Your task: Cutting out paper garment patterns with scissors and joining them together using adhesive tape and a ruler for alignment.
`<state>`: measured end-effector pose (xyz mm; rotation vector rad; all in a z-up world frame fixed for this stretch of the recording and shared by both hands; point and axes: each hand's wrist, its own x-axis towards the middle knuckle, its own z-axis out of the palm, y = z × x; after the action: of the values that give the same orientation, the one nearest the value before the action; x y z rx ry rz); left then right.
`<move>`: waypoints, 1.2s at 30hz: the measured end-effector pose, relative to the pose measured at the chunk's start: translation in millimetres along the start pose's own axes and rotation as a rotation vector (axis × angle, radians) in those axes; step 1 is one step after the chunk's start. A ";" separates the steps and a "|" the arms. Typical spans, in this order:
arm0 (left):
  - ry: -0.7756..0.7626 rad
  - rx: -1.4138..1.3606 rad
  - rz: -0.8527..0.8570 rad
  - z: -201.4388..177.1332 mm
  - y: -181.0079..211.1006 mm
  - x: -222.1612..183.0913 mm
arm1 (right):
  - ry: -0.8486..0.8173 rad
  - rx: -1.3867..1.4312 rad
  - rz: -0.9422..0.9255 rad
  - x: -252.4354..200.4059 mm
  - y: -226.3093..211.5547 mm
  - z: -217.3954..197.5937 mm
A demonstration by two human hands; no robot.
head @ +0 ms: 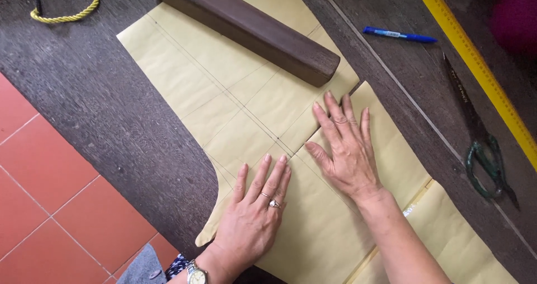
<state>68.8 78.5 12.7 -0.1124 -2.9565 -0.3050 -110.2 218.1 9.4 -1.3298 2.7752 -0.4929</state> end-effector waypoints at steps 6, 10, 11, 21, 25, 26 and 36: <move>0.011 0.004 0.005 -0.1 0.1 0.2 | 0.019 -0.041 -0.034 -0.8 1.4 2.9; 0.018 -0.013 -0.001 -0.5 0.9 0.9 | 0.019 -0.040 -0.043 -0.1 2.4 3.0; 0.018 -0.004 0.001 -0.5 1.1 1.0 | 0.023 -0.044 -0.046 -0.2 2.7 3.4; 0.029 0.015 0.005 1.4 1.5 0.7 | 0.035 -0.035 -0.044 0.1 2.4 4.1; 0.020 0.013 0.008 1.2 1.5 0.5 | 0.026 -0.032 -0.040 -0.2 2.9 4.4; 0.023 0.006 0.009 1.2 1.4 0.3 | 0.027 -0.035 -0.045 -0.3 3.0 4.5; 0.017 0.023 0.006 2.1 1.3 0.6 | 0.018 -0.029 -0.043 0.0 2.8 3.8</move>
<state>68.0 80.2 11.1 -0.1156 -2.9411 -0.2690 -111.8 218.7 5.0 -1.4009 2.7840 -0.4715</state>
